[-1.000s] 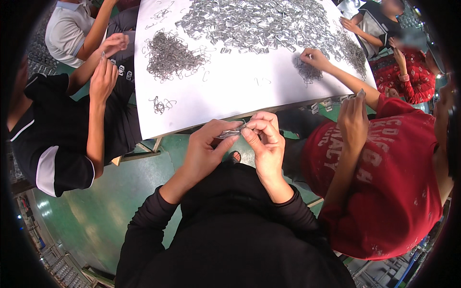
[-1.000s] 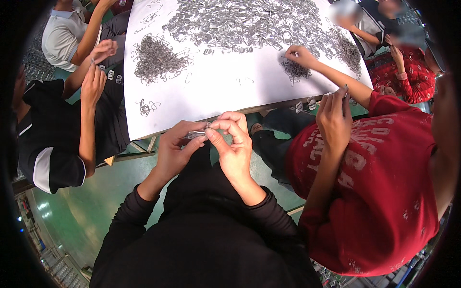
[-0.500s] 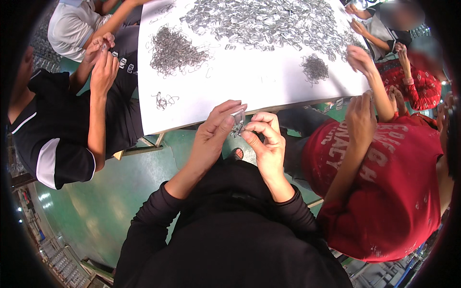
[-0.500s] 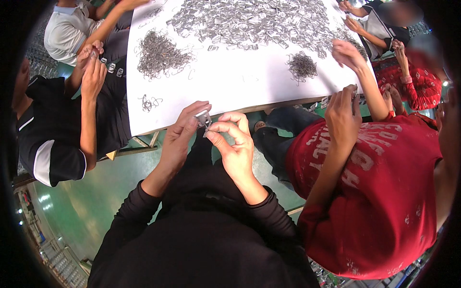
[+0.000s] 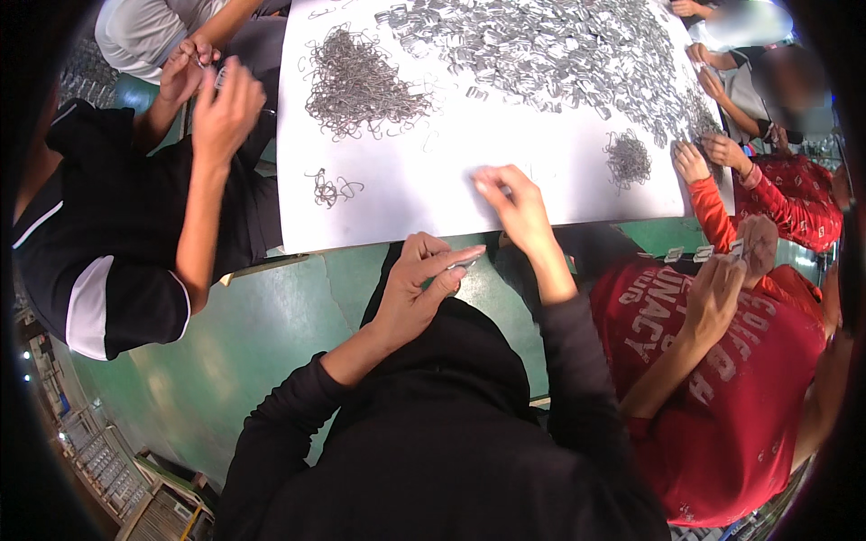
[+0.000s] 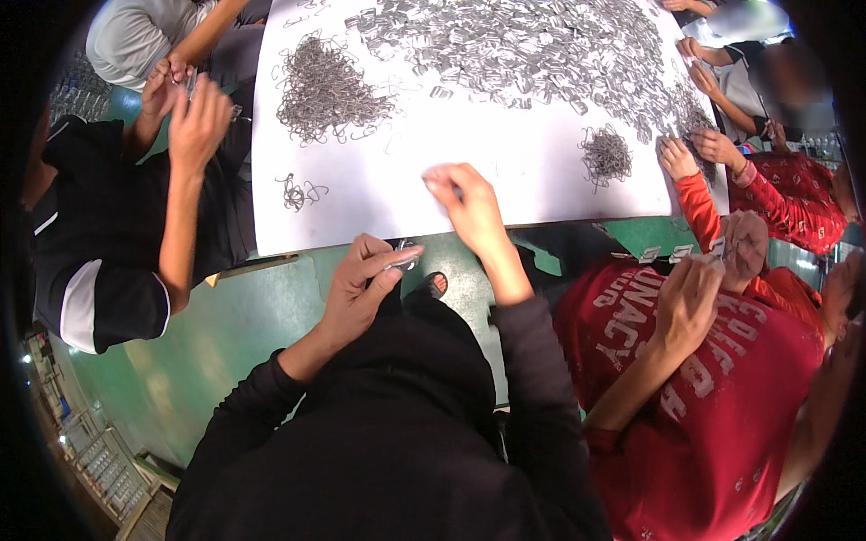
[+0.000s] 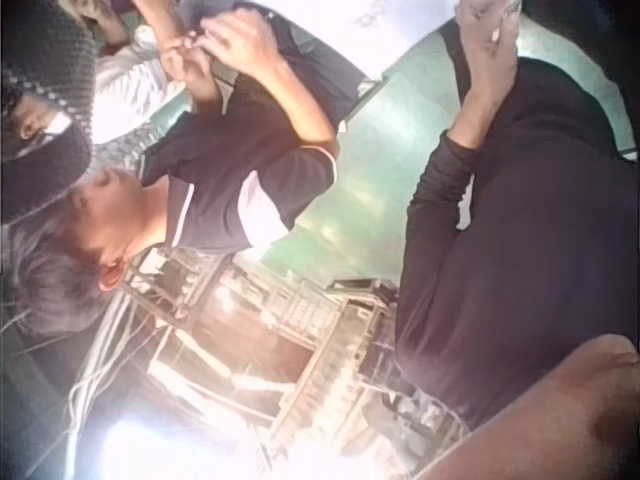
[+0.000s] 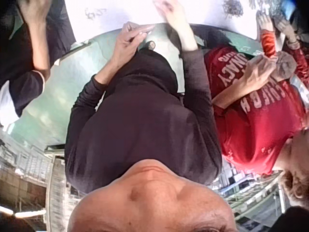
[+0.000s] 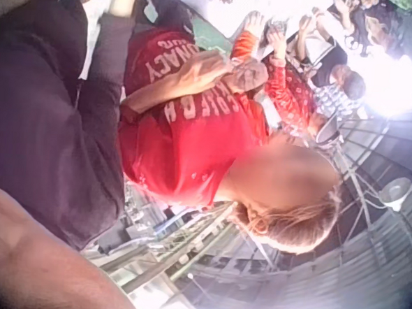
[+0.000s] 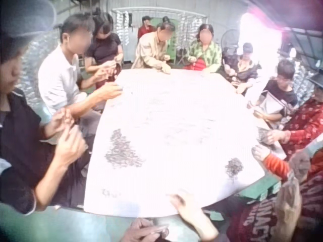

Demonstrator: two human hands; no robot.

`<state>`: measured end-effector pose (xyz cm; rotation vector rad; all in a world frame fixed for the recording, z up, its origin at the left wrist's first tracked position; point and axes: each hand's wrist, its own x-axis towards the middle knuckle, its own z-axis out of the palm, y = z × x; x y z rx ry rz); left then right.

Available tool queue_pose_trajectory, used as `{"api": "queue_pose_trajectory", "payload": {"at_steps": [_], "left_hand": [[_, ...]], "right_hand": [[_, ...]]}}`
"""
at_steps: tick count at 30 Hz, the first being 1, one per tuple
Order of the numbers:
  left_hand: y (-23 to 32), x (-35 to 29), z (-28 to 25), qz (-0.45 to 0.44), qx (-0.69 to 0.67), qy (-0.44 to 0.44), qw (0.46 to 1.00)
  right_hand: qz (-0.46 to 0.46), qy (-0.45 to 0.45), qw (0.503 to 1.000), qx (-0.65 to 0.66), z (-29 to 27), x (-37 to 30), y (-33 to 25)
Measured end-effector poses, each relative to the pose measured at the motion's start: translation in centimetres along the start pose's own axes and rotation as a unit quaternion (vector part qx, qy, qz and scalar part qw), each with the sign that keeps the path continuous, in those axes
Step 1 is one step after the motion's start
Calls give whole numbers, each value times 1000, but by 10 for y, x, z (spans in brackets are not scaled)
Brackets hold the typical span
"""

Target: The person picks up small metal pieces from a pile on a table, slides them onto metal hooks, and hangs the hooks onto a rack.

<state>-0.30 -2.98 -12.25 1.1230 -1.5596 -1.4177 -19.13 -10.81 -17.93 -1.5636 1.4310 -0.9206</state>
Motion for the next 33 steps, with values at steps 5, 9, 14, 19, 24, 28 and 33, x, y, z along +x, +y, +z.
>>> {"api": "queue_pose_trajectory", "payload": {"at_steps": [5,9,14,19,24,28,33], "left_hand": [[-17,-3,-6,-16,-17,7,1000],[-24,1,-11,19,0,14,1000],[-25,3,-8,41,-20,18,999],[-7,7,-1,72,-39,28,996],[6,8,6,76,-6,43,996],[11,11,11,115,84,52,988],[16,13,15,115,71,34,990]], "right_hand": [[-103,-143,936,-304,48,105,12],[-196,-183,830,-490,60,122,11],[-99,-110,936,-319,33,81,6],[95,22,962,253,-15,0,-66],[110,31,918,380,-35,-72,-111],[125,46,922,365,-31,-90,-109],[88,65,933,342,-25,-90,-102]]}}
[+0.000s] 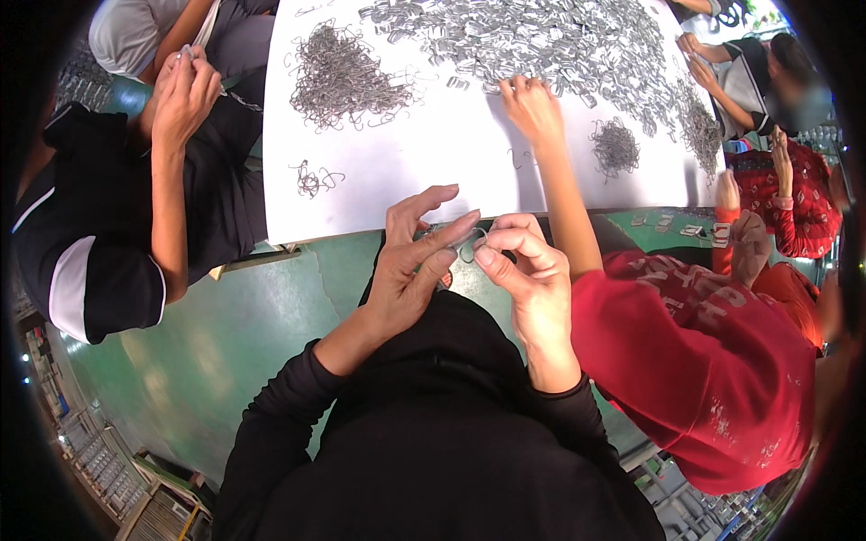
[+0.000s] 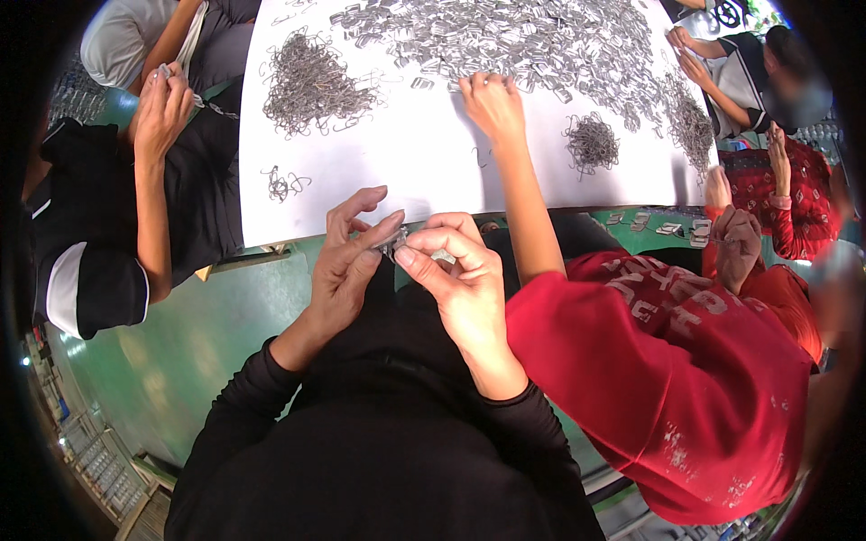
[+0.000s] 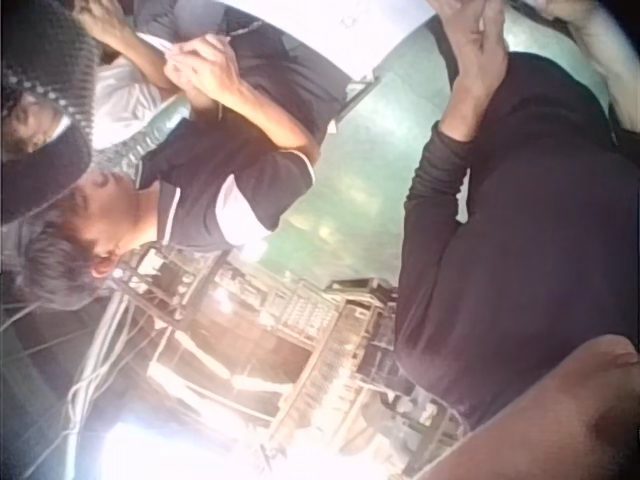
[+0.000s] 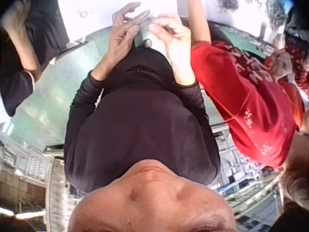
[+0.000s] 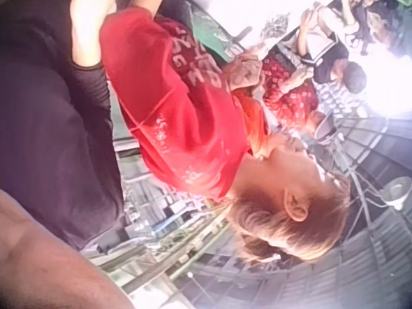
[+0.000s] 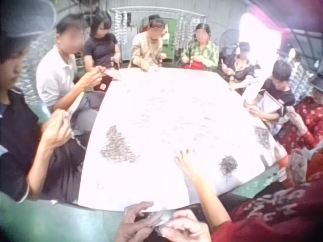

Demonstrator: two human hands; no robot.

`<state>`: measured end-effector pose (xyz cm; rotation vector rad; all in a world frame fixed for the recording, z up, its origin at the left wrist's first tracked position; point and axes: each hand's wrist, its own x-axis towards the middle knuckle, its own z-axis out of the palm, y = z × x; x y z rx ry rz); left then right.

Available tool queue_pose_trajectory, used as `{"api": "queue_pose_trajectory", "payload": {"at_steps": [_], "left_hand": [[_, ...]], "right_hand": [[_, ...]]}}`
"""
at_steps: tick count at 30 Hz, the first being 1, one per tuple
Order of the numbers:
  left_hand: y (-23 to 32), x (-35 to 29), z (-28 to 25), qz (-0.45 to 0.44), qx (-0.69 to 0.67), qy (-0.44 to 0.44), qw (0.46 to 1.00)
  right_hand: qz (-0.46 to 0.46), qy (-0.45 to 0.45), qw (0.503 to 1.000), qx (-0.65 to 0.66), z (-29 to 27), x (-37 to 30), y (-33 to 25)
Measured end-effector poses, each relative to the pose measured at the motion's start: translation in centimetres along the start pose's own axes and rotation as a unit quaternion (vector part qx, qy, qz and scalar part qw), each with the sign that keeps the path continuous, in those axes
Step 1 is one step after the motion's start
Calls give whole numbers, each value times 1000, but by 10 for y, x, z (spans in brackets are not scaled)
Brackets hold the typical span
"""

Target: The person picks up small metal pieces from a pile on a table, slides them onto metal hooks, and hangs the hooks onto a rack.

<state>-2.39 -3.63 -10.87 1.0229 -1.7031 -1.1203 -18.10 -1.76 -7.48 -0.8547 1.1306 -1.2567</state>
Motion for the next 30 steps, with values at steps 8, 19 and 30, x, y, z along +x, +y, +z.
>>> {"api": "queue_pose_trajectory", "payload": {"at_steps": [8,19,30], "left_hand": [[-14,19,4,61,67,-27,996],[-170,213,28,-75,499,62,861],[-115,152,24,-204,-31,-77,975]], "right_hand": [[-145,51,982,-110,-2,0,6],[-73,108,983,-129,-3,-15,7],[-76,97,990,-64,-13,-10,28]]}}
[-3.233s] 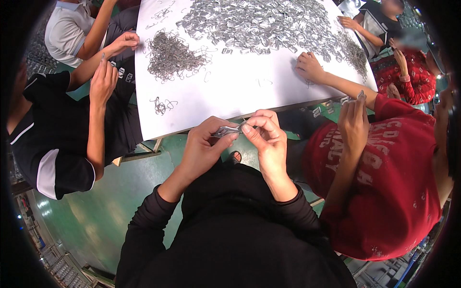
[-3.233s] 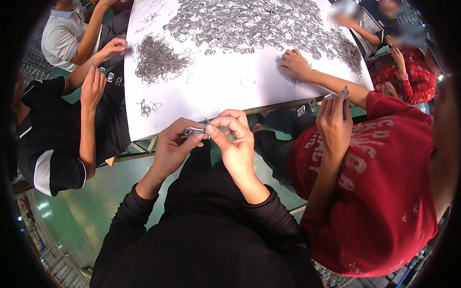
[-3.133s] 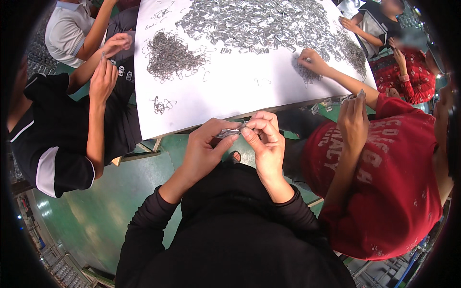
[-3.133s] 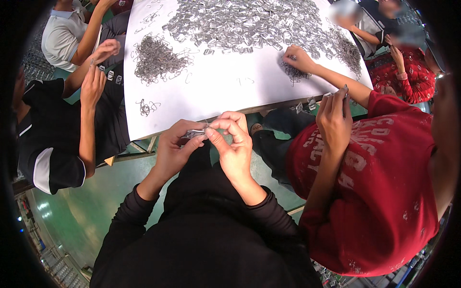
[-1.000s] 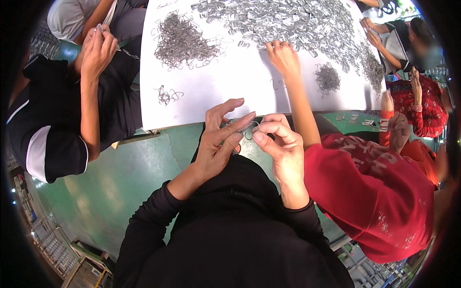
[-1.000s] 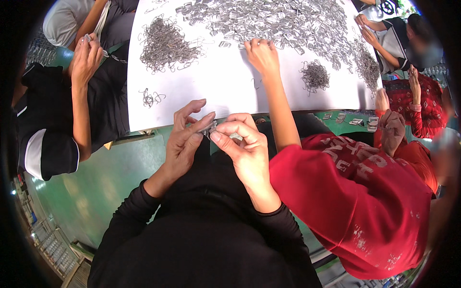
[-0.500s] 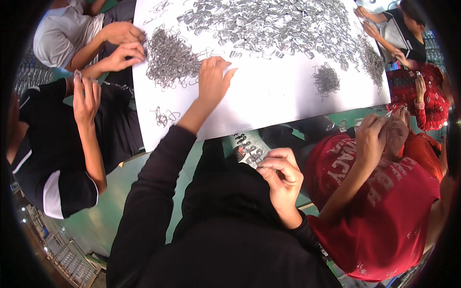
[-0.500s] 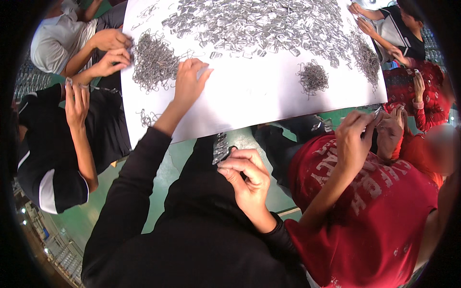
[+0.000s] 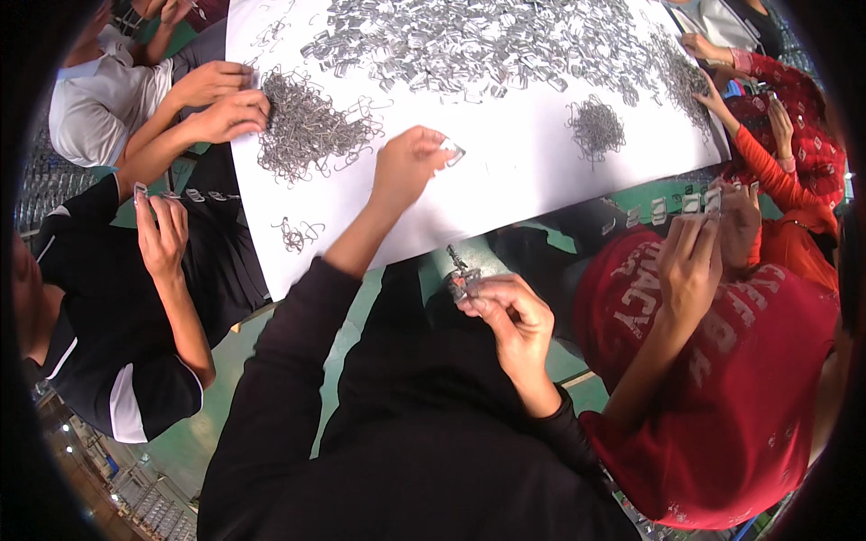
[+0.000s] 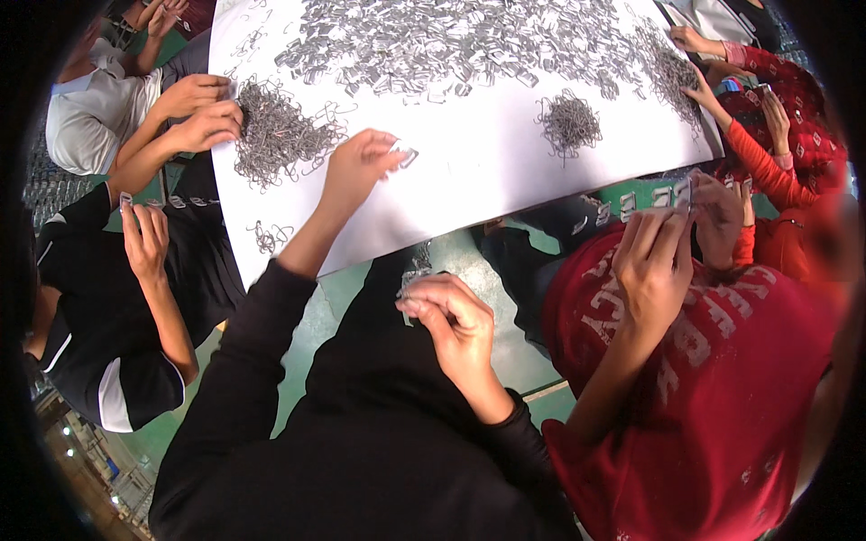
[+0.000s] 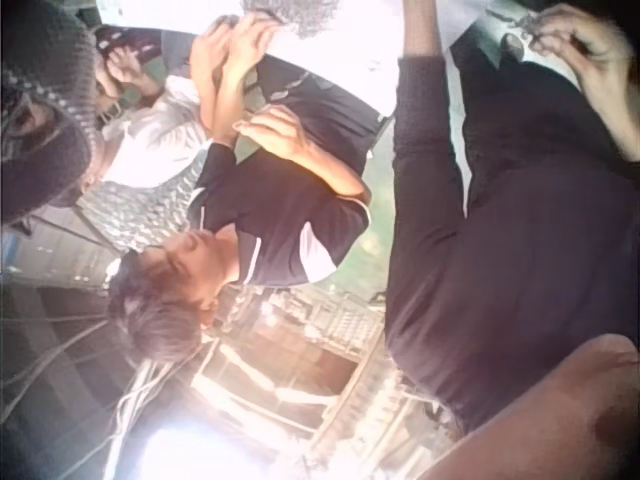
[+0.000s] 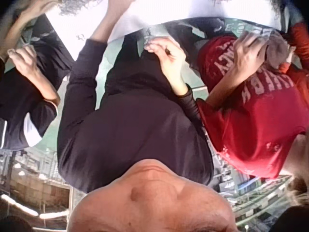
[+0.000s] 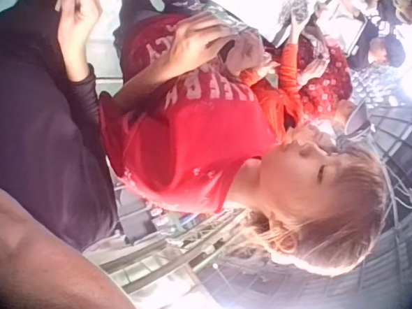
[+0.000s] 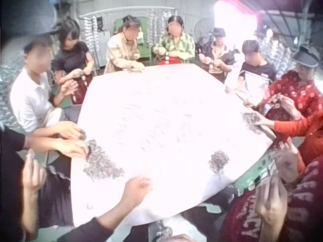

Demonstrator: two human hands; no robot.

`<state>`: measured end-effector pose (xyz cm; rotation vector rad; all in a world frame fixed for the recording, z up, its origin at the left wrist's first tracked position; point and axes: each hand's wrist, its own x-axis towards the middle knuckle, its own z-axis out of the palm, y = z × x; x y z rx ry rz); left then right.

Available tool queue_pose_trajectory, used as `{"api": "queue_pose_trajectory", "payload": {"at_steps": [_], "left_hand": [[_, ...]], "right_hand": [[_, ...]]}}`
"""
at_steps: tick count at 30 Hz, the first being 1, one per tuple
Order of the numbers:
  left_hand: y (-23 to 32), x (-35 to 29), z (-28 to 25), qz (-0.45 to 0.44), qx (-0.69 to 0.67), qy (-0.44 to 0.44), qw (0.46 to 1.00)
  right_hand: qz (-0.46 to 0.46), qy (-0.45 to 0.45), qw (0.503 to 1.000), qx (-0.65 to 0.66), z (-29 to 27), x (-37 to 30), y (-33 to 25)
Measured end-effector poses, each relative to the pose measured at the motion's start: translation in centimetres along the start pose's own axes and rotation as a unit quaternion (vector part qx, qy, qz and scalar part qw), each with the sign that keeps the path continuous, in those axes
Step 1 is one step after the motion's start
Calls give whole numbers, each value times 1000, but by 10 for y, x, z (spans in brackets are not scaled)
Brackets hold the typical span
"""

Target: The person picks up small metal pieces from a pile on a table, slides them onto metal hooks, and hangs the hooks onto a rack.

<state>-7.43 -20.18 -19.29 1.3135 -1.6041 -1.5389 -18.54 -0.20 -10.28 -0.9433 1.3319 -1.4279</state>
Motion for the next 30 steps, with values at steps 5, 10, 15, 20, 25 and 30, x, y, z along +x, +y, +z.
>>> {"api": "queue_pose_trajectory", "payload": {"at_steps": [5,10,15,20,25,30], "left_hand": [[52,-110,8,-89,-172,-8,981],[54,-151,10,-53,-228,2,972],[45,-161,7,-49,-285,8,957],[30,-170,-6,18,-164,33,986],[20,-181,-14,35,-85,71,993],[21,-185,-19,17,-54,76,995]], "right_hand": [[28,10,994,102,6,3,14],[14,-8,990,142,12,5,25],[47,-30,988,147,18,3,40],[82,-80,991,67,7,12,47],[73,-127,983,-113,27,99,74],[-178,-244,847,-437,119,180,125]]}}
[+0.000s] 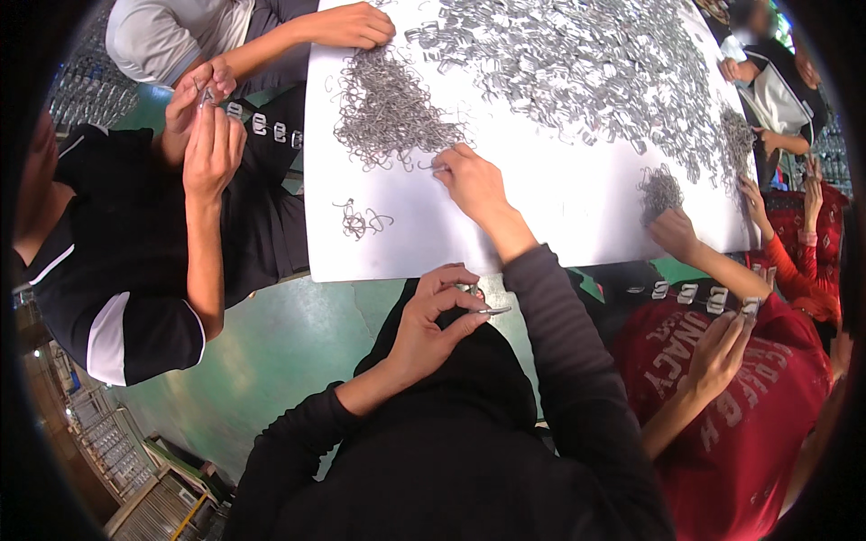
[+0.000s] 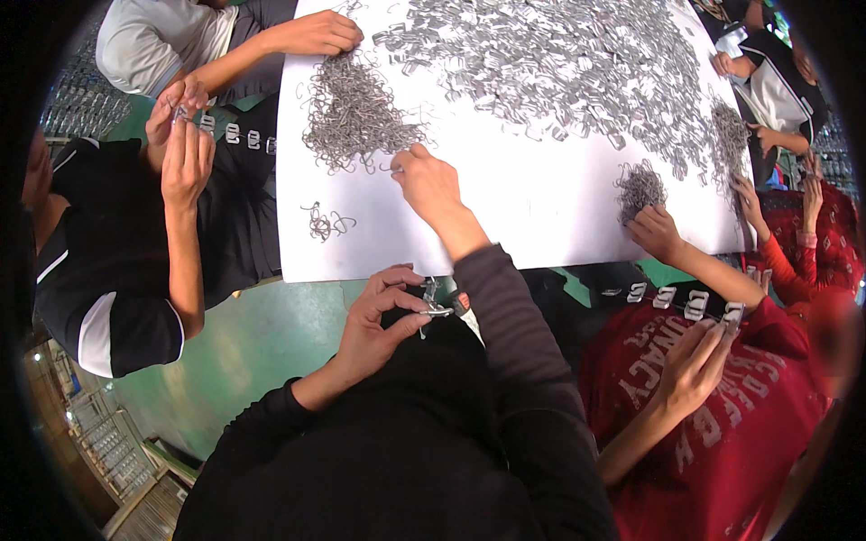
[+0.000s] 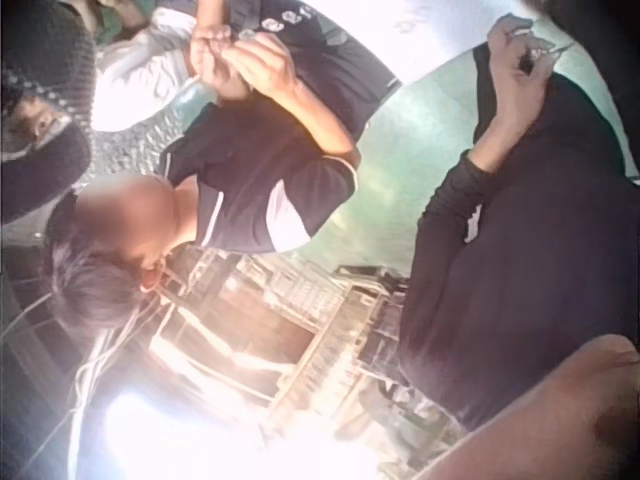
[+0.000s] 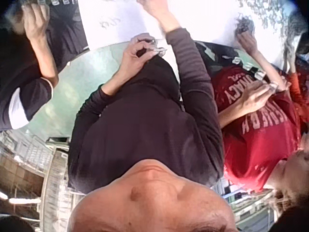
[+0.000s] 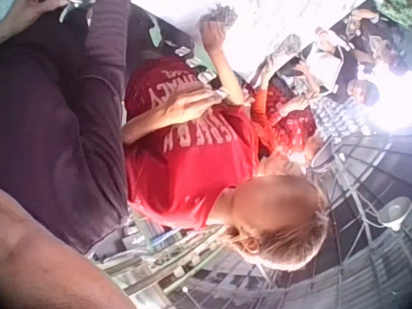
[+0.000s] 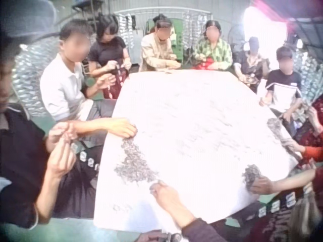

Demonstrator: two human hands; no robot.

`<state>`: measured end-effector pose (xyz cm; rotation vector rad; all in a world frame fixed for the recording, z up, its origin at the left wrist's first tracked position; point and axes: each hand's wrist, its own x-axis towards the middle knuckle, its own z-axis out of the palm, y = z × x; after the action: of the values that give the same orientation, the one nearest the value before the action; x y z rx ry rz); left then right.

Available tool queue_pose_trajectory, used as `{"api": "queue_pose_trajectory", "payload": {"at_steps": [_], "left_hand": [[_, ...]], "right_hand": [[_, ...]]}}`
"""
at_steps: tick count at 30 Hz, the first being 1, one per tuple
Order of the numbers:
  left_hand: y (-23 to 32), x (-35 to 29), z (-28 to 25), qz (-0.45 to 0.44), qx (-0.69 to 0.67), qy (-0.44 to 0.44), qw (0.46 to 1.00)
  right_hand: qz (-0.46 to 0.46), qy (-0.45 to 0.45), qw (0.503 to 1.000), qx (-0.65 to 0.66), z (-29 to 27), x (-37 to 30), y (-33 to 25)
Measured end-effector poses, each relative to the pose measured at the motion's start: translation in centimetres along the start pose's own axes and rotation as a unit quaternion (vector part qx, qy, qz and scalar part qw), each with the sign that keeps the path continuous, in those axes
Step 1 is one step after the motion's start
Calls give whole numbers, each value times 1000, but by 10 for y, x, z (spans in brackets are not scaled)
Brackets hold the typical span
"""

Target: The person picks up small metal pieces from a pile on a table, slides them onto metal hooks, and hangs the hooks onto a rack.

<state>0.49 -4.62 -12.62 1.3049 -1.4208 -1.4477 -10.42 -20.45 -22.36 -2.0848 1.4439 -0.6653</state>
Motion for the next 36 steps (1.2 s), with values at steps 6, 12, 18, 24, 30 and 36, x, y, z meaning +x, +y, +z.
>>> {"api": "queue_pose_trajectory", "payload": {"at_steps": [6,12,18,24,30,36], "left_hand": [[-1,-4,2,-30,-42,1,999],[-11,-9,10,-55,-135,-7,989],[2,-9,22,-67,-175,13,982],[6,-4,36,-35,-197,10,980],[2,2,51,-1,-176,-8,984],[-15,94,22,153,191,18,969]], "right_hand": [[-96,-58,969,-219,13,2,5],[272,-74,851,444,-56,-57,19],[284,39,750,597,-126,-137,-51],[193,134,859,455,-130,-178,-79],[197,228,886,352,-119,-184,-73],[129,306,903,271,-122,-191,-73]]}}
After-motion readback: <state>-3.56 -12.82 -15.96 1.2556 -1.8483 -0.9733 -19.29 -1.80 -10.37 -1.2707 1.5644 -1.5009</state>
